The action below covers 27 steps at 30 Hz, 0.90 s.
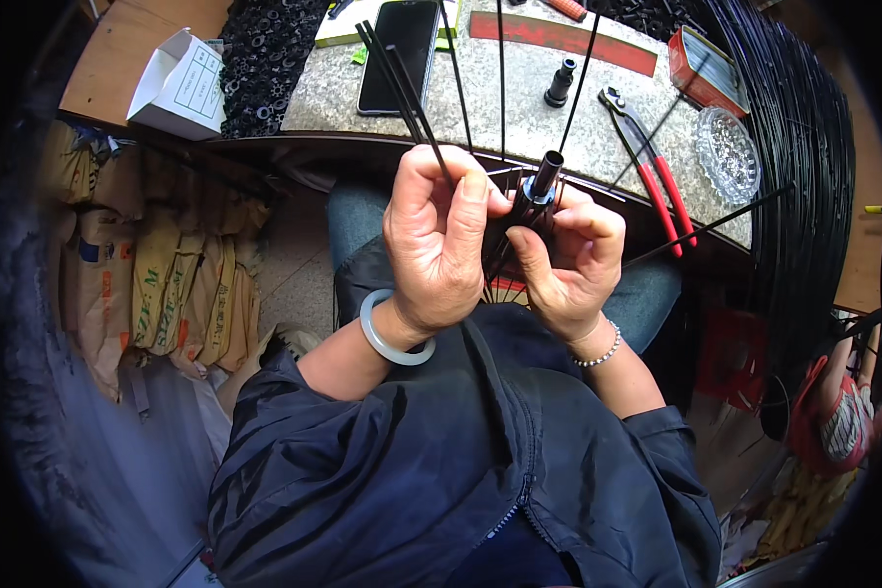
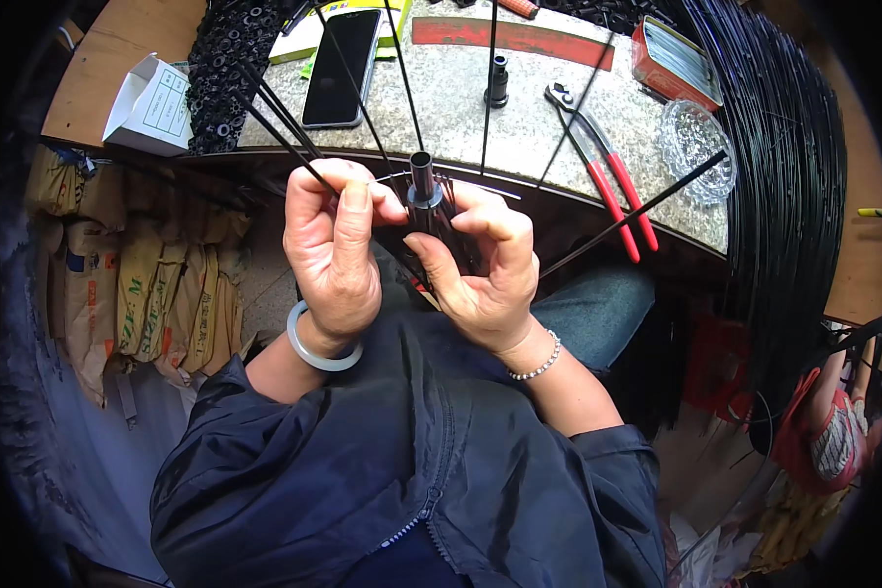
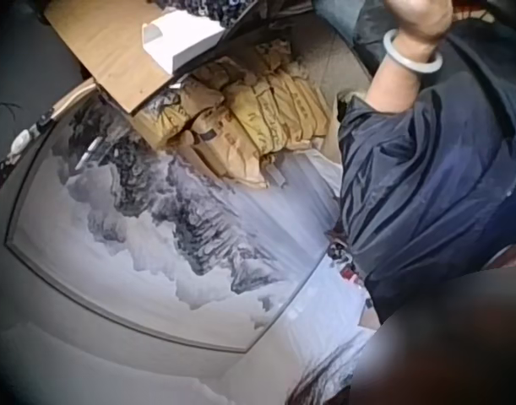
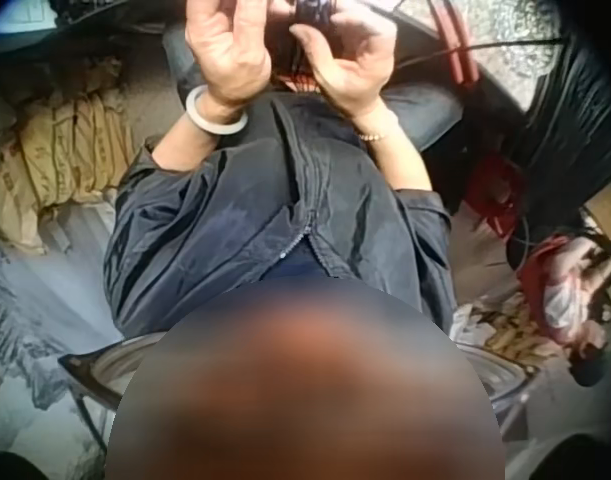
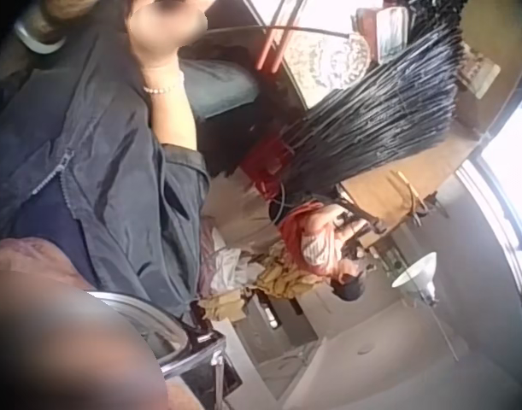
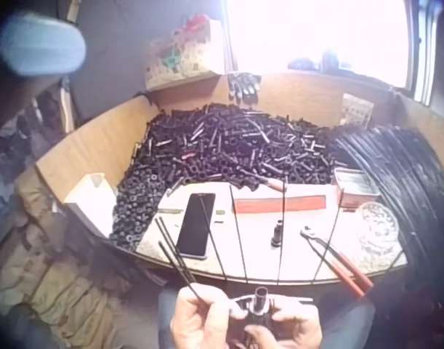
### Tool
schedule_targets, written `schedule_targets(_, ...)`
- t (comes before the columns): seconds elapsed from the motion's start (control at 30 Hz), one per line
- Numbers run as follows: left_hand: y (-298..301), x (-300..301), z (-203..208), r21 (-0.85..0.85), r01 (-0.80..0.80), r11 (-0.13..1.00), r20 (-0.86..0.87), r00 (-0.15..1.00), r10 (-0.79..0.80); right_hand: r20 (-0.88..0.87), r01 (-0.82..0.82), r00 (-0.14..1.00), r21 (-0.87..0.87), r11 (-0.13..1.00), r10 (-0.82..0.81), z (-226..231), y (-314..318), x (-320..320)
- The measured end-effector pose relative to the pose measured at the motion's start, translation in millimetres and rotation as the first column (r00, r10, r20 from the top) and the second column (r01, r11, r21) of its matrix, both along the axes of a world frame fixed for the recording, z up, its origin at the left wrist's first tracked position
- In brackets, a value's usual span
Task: Assembling black rods into a central component on a production workbench.
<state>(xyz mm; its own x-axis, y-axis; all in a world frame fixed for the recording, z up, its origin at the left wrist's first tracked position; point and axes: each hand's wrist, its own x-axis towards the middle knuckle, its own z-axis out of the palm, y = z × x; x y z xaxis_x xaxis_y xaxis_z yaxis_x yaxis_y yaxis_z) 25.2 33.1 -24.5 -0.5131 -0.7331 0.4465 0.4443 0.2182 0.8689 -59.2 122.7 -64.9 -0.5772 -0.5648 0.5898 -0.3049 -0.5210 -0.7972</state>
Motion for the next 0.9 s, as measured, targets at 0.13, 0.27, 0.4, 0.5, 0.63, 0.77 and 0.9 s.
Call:
schedule_targets(0.13,1.3,-0.7,0.1,0.029,-0.004,1.000,-0.017,1.000,0.004,-0.019,0.010,1.000,0.015,1.000,-0.010,0.1,-2.0,-1.2)
schedule_targets(0.27,6.2,-3.4,4.3,0.109,-0.010,0.994,-0.051,0.999,0.016,-0.010,0.045,0.999,0.009,0.999,-0.045,1.1,-1.0,-0.8)
schedule_targets(0.4,2.7,1.6,1.4,-0.044,0.049,0.998,0.073,0.996,-0.046,0.004,0.044,0.999,0.011,0.999,-0.044,2.7,1.7,-1.1)
schedule_targets(0.5,1.9,0.3,4.8,-0.015,0.027,1.000,0.085,0.996,-0.025,-0.026,0.051,0.998,0.019,0.999,-0.050,7.0,1.3,-0.6)
schedule_targets(0.63,-2.2,-1.5,11.5,-0.060,-0.046,0.997,0.141,0.989,0.054,-0.038,0.026,0.999,0.020,0.999,-0.025,5.6,1.4,1.3)
schedule_targets(0.77,-1.3,-2.8,11.4,-0.097,-0.067,0.993,0.148,0.986,0.080,-0.009,0.034,0.999,0.035,0.999,-0.034,5.1,3.4,2.4)
schedule_targets(0.9,-0.6,-3.1,12.4,-0.078,-0.052,0.996,0.130,0.990,0.062,0.260,-0.046,0.965,0.076,0.996,0.025,18.4,7.5,-0.2)
